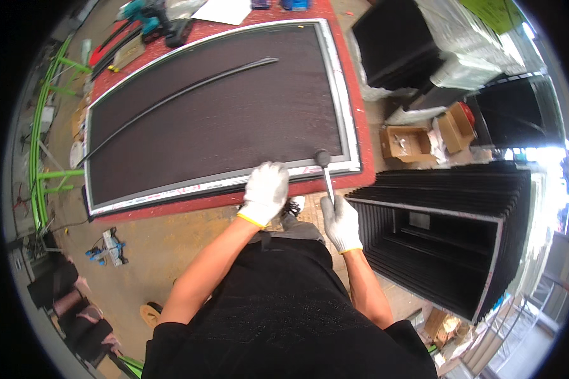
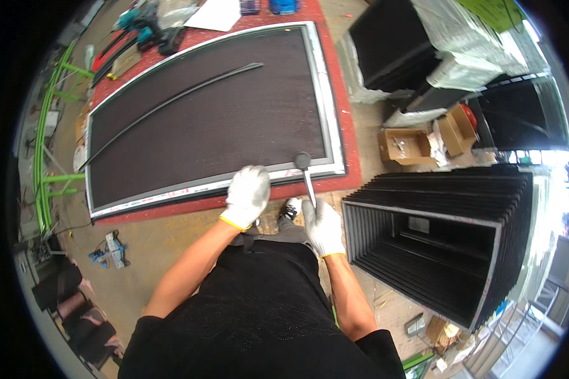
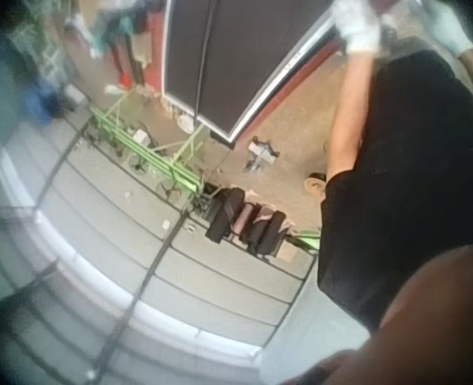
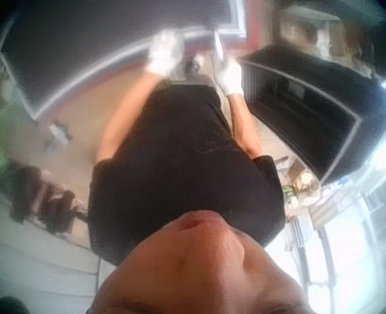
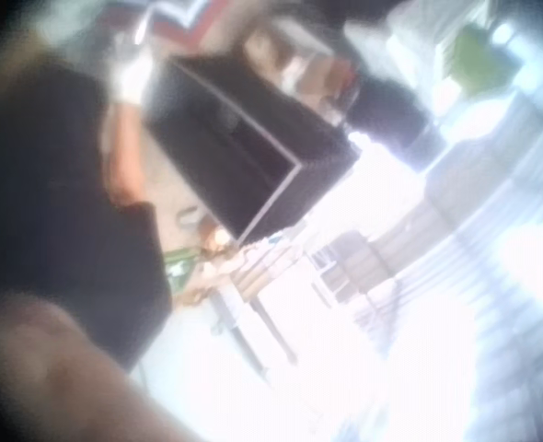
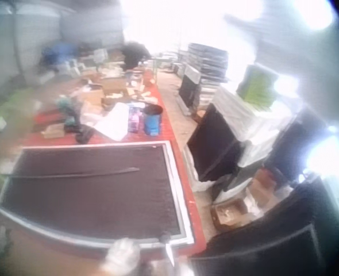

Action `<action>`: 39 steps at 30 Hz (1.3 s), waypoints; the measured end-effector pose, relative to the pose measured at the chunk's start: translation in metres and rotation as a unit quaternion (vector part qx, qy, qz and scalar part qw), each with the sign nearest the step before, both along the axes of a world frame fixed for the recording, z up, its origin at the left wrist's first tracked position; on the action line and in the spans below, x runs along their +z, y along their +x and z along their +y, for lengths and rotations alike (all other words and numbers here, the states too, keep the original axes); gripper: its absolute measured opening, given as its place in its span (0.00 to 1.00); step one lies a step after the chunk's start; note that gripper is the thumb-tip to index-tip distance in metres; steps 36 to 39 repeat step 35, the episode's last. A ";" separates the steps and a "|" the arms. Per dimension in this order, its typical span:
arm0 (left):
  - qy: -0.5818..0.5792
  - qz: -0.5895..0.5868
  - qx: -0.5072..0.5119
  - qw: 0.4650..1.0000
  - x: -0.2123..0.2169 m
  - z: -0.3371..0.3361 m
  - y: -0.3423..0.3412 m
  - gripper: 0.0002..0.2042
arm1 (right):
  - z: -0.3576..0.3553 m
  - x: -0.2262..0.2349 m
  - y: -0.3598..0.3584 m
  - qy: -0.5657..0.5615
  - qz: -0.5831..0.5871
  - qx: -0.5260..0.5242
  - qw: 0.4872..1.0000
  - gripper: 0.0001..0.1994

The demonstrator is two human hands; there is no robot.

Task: The person assembles a window frame by securing metal profiles to a mesh screen using a cordless drill, hammer, and screwdriver. They cut metal rods to length with a miter saw and fit them into the frame, then fasten the components together.

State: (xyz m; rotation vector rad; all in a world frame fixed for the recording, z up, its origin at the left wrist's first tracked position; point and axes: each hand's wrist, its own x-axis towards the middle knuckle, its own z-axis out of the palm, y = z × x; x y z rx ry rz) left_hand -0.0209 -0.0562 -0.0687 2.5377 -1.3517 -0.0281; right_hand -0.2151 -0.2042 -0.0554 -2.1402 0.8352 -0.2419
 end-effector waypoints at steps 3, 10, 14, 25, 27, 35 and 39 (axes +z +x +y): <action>-0.027 -0.015 0.054 0.998 0.009 0.079 0.030 0.07 | 0.015 0.000 0.013 0.012 -0.014 0.037 0.999 0.13; -0.048 -0.043 0.052 0.997 -0.004 0.135 0.050 0.09 | 0.052 -0.011 0.048 -0.097 0.059 0.102 0.988 0.17; -0.048 0.000 0.049 0.998 -0.008 0.136 0.051 0.07 | 0.072 0.000 0.057 -0.126 0.049 0.102 0.986 0.19; -0.128 -0.075 0.068 0.987 -0.011 0.391 0.159 0.13 | 0.224 0.000 0.131 -0.153 0.079 0.116 0.978 0.20; -0.123 -0.068 0.075 0.987 -0.013 0.424 0.174 0.13 | 0.239 0.007 0.134 -0.129 0.068 0.110 0.983 0.21; -0.047 -0.051 0.112 0.991 -0.021 0.518 0.212 0.18 | 0.312 0.001 0.197 -0.049 0.181 0.187 0.964 0.22; -0.047 -0.051 0.112 0.991 -0.021 0.518 0.212 0.18 | 0.312 0.001 0.197 -0.049 0.181 0.187 0.964 0.22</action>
